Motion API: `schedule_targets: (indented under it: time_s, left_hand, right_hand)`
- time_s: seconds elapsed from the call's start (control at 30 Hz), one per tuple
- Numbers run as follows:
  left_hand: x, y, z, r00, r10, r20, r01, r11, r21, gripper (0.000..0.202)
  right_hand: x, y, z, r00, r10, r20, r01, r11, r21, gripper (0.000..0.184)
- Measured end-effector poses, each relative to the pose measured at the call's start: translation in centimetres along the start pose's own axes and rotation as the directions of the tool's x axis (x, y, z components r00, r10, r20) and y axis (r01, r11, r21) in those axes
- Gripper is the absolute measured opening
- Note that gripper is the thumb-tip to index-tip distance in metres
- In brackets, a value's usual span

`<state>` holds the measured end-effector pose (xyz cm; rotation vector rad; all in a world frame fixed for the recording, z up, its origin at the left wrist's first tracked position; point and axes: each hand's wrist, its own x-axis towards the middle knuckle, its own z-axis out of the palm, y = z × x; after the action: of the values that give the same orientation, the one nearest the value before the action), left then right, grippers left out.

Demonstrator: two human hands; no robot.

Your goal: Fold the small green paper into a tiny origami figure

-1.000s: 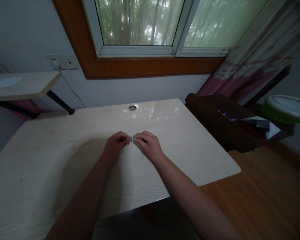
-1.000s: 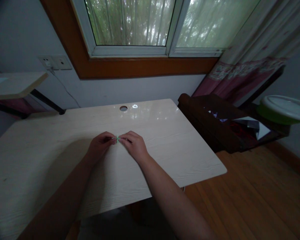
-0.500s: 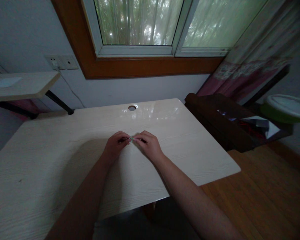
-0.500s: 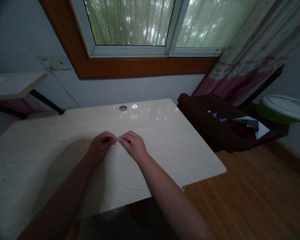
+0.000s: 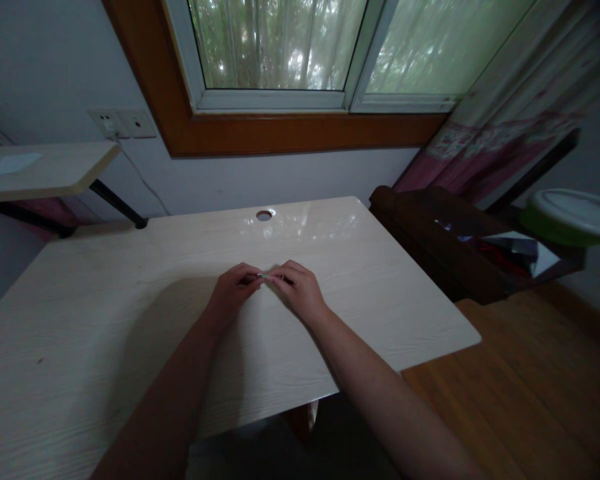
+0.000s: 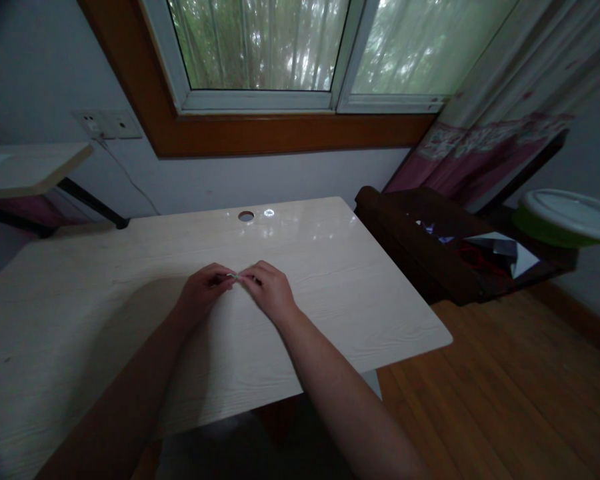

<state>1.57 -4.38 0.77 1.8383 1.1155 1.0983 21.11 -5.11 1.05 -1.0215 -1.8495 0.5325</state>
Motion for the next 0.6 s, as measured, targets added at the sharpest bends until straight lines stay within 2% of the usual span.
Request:
schedule_targets:
  time_s: [0.1, 0.4, 0.6]
  left_hand:
    - [0.01, -0.15, -0.08, 0.999, -0.039, -0.020, 0.038, 0.998, -0.043, 0.014]
    - [0.32, -0.17, -0.36, 0.981, -0.174, -0.087, 0.133, 0.925, -0.356, 0.024]
    - [0.39, -0.26, -0.30, 0.983, -0.174, -0.064, 0.136, 0.912, -0.388, 0.028]
  right_hand:
    - [-0.01, -0.04, 0.10, 1.000, -0.008, -0.007, 0.008, 1.000, 0.027, 0.011]
    - [0.06, -0.13, 0.10, 0.999, 0.016, -0.050, -0.012, 0.997, 0.079, 0.018]
    - [0.20, -0.43, 0.12, 0.999, 0.009, -0.032, -0.004, 0.989, 0.145, 0.019]
